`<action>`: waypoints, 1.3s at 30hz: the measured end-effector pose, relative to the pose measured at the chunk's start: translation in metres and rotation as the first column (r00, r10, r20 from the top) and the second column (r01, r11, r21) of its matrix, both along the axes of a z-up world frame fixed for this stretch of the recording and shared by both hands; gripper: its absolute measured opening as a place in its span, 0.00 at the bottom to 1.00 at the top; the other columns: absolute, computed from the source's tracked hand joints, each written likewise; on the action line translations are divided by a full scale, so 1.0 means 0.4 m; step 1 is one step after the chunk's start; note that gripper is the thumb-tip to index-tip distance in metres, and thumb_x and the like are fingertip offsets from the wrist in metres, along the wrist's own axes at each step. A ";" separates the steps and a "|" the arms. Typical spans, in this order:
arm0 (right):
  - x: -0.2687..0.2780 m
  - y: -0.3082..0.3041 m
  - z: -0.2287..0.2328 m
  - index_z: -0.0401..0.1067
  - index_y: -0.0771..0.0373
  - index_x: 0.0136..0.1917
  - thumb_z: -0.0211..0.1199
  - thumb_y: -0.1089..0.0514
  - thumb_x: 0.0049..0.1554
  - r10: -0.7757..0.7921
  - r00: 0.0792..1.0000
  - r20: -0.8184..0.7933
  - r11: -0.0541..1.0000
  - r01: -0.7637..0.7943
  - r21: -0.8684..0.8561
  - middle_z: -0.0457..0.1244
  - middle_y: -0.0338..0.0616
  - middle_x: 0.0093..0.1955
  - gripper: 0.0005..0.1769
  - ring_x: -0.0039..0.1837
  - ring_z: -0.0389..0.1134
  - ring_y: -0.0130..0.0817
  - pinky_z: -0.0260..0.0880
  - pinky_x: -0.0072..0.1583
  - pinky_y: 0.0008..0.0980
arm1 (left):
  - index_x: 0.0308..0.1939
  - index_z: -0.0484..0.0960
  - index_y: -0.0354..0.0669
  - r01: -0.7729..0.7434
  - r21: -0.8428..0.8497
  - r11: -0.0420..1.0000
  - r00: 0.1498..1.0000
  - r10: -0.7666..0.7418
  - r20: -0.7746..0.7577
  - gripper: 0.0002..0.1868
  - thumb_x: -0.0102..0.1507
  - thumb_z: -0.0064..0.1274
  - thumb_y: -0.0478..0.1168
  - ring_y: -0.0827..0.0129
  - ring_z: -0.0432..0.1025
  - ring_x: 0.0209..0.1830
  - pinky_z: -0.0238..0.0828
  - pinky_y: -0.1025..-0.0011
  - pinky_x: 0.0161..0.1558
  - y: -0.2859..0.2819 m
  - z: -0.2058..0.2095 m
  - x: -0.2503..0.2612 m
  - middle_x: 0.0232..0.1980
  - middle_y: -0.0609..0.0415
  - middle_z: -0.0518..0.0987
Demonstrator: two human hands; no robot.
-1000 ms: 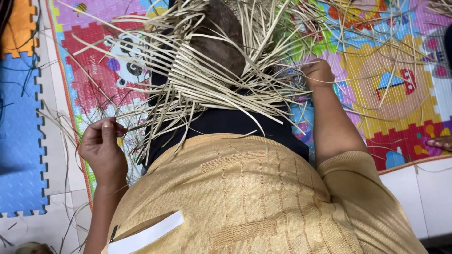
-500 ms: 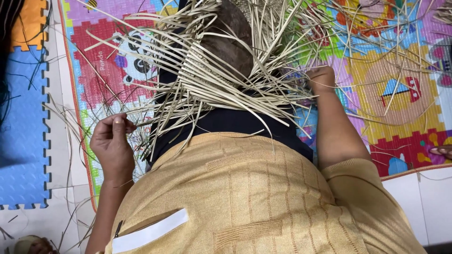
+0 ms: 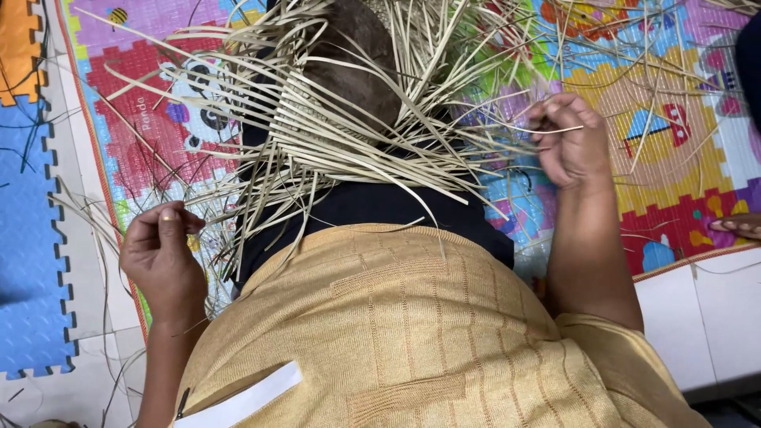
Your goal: The person is weaving natural fibers together to create a mat or basket base while sitting on the floor.
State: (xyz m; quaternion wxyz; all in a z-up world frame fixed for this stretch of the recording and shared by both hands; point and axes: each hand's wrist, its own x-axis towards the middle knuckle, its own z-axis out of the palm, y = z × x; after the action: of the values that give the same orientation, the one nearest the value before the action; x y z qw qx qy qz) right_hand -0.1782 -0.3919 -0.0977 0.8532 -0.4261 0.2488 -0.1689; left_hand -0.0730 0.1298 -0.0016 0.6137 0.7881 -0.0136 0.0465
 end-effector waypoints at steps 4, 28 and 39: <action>-0.004 0.025 0.163 0.72 0.58 0.47 0.56 0.65 0.63 0.067 0.953 0.297 0.995 -0.042 -0.090 0.66 0.37 0.40 0.05 0.43 0.69 0.27 0.74 0.50 0.25 | 0.50 0.76 0.42 0.028 -0.093 0.995 0.998 -0.022 0.062 0.04 0.78 0.47 0.31 0.73 0.74 0.43 0.79 0.74 0.53 0.019 0.045 0.024 0.44 0.54 0.78; 0.184 0.438 0.353 0.68 0.58 0.55 0.61 0.64 0.65 0.468 0.731 0.496 0.874 -0.464 -0.142 0.67 0.47 0.56 0.06 0.60 0.71 0.34 0.76 0.65 0.31 | 0.44 0.82 0.34 0.735 0.027 0.677 0.678 -0.735 -0.028 0.02 0.68 0.56 0.29 0.78 0.69 0.27 0.69 0.83 0.30 -0.329 0.242 0.087 0.32 0.55 0.79; 0.134 0.407 0.451 0.63 0.71 0.48 0.54 0.68 0.70 0.385 0.868 0.313 0.394 0.152 -0.906 0.62 0.53 0.46 0.06 0.46 0.58 0.37 0.60 0.52 0.34 | 0.43 0.80 0.38 0.124 0.828 0.546 0.574 -0.720 0.389 0.07 0.65 0.62 0.28 0.59 0.71 0.35 0.66 0.62 0.48 -0.286 0.326 0.060 0.38 0.50 0.78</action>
State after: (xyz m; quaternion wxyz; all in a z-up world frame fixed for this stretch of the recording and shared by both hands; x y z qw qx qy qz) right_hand -0.1244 -0.2289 0.0828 0.5218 -0.7821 -0.1348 -0.3130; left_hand -0.0489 0.0152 0.1287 0.1831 0.8473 -0.4702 0.1657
